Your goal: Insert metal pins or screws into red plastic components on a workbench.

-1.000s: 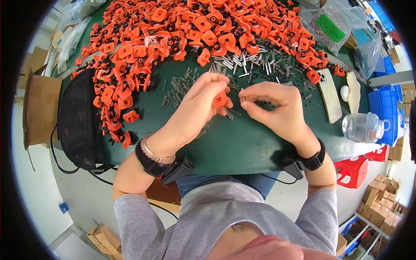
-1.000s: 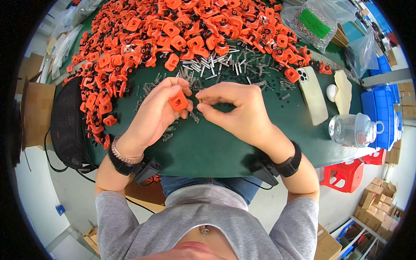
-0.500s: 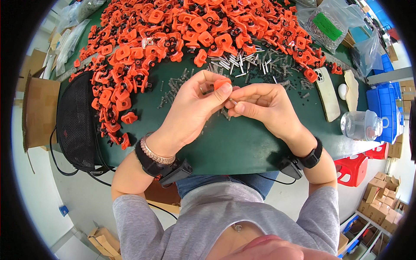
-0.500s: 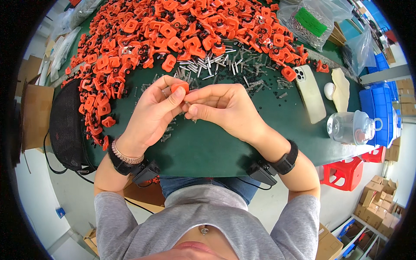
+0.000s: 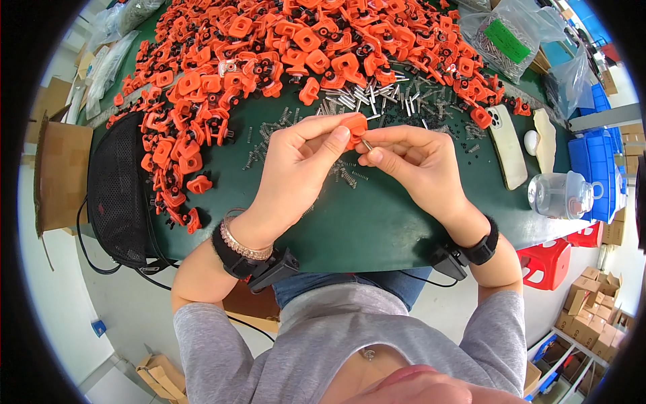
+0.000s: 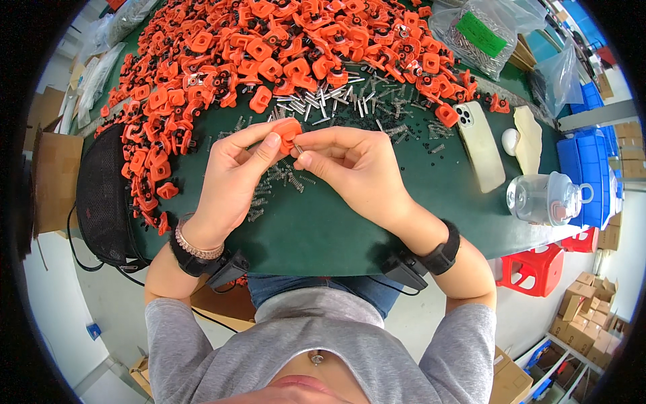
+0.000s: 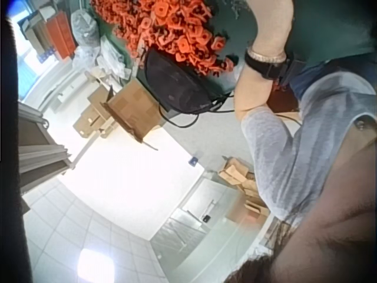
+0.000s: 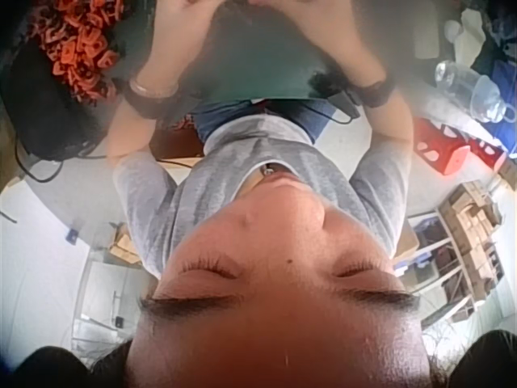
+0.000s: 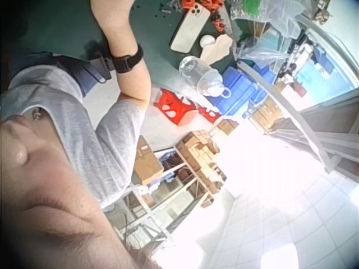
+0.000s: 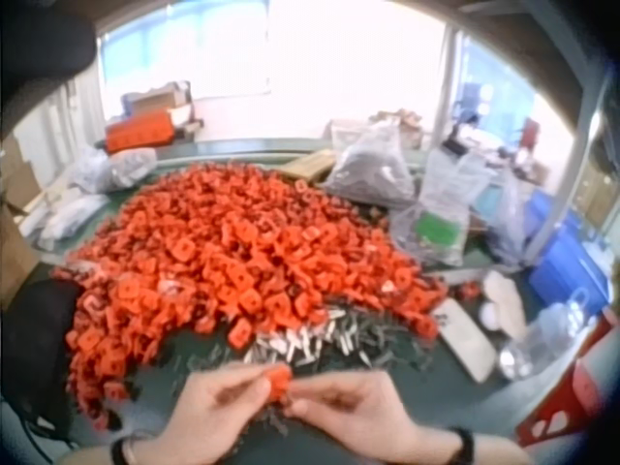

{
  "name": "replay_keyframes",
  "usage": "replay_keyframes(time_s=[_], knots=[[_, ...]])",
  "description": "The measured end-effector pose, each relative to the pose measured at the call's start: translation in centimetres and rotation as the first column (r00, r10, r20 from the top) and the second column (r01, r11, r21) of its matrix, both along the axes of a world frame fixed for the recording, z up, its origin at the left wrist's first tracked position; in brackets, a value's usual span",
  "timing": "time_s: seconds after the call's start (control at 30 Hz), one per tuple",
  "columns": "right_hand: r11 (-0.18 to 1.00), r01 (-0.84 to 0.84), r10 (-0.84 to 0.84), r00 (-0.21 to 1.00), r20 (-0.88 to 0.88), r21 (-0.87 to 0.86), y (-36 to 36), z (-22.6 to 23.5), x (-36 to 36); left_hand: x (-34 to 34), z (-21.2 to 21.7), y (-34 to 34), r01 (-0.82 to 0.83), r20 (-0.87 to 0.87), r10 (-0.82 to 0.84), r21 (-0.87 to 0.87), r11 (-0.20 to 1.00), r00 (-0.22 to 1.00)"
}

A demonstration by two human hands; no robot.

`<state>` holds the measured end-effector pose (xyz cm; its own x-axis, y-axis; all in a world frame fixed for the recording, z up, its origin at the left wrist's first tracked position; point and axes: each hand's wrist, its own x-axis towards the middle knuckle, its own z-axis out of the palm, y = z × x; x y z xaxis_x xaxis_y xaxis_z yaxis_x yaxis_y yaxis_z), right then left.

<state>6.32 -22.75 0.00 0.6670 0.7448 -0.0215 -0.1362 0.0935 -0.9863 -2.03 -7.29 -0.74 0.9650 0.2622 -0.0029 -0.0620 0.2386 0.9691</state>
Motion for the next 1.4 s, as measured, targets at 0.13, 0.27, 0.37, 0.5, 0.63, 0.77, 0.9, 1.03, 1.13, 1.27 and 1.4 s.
replay_keyframes(time_s=[0.13, 0.27, 0.37, 0.5, 0.63, 0.77, 0.9, 1.03, 1.13, 1.27, 1.4], knots=[[0.994, 0.084, -0.069, 0.979, 0.192, -0.067, 0.0, -0.5, -0.2, 0.1, -0.1, 0.0, 0.028, -0.008, -0.028, 0.062, 0.998, 1.000], [0.976, 0.175, -0.054, 0.772, 0.633, -0.130, -0.2, -0.2, 0.4, 0.0, 0.0, -0.4, 0.008, 0.001, -0.008, 0.004, 1.000, 1.000], [0.971, 0.205, -0.073, 0.745, 0.663, -0.122, -0.2, 0.0, 0.3, 0.0, 0.0, -0.5, 0.019, 0.009, -0.019, 0.003, 1.000, 1.000], [0.989, 0.132, -0.111, 0.963, 0.246, -0.070, 0.0, -0.4, 0.3, -0.1, 0.2, -0.7, 0.031, 0.022, -0.032, 0.048, 0.998, 0.999], [1.000, -0.014, 0.014, 1.000, -0.010, -0.019, -0.1, -0.1, 0.9, -0.1, 0.1, -0.6, 0.053, 0.055, -0.058, 0.091, 0.994, 0.997], [0.999, -0.041, 0.041, 0.999, -0.027, 0.001, -0.1, 0.0, 0.8, -0.2, 0.5, -0.8, 0.044, 0.035, -0.045, 0.029, 0.999, 0.998], [0.999, -0.034, 0.034, 0.999, 0.009, -0.019, -0.2, 0.2, 0.9, -0.3, 0.9, -1.0, 0.067, 0.031, -0.066, -0.033, 0.997, 0.997], [0.999, -0.029, 0.029, 1.000, 0.010, -0.041, -0.2, 0.5, 1.0, -0.3, 1.3, -0.8, 0.112, -0.034, -0.113, -0.033, 0.993, 0.993], [0.997, -0.027, 0.028, 0.999, 0.021, -0.070, -0.5, 0.6, 1.2, -0.3, 0.9, -0.6, 0.102, -0.051, -0.102, 0.010, 0.995, 0.993], [0.996, -0.019, 0.022, 0.999, 0.037, -0.082, -0.6, 0.3, 1.2, -0.2, 0.7, -0.5, 0.112, -0.042, -0.110, 0.041, 0.993, 0.993], [0.995, -0.025, 0.029, 0.999, 0.036, -0.097, -0.7, 0.5, 1.2, -0.2, 0.7, -0.7, 0.108, -0.044, -0.107, 0.020, 0.994, 0.993]])
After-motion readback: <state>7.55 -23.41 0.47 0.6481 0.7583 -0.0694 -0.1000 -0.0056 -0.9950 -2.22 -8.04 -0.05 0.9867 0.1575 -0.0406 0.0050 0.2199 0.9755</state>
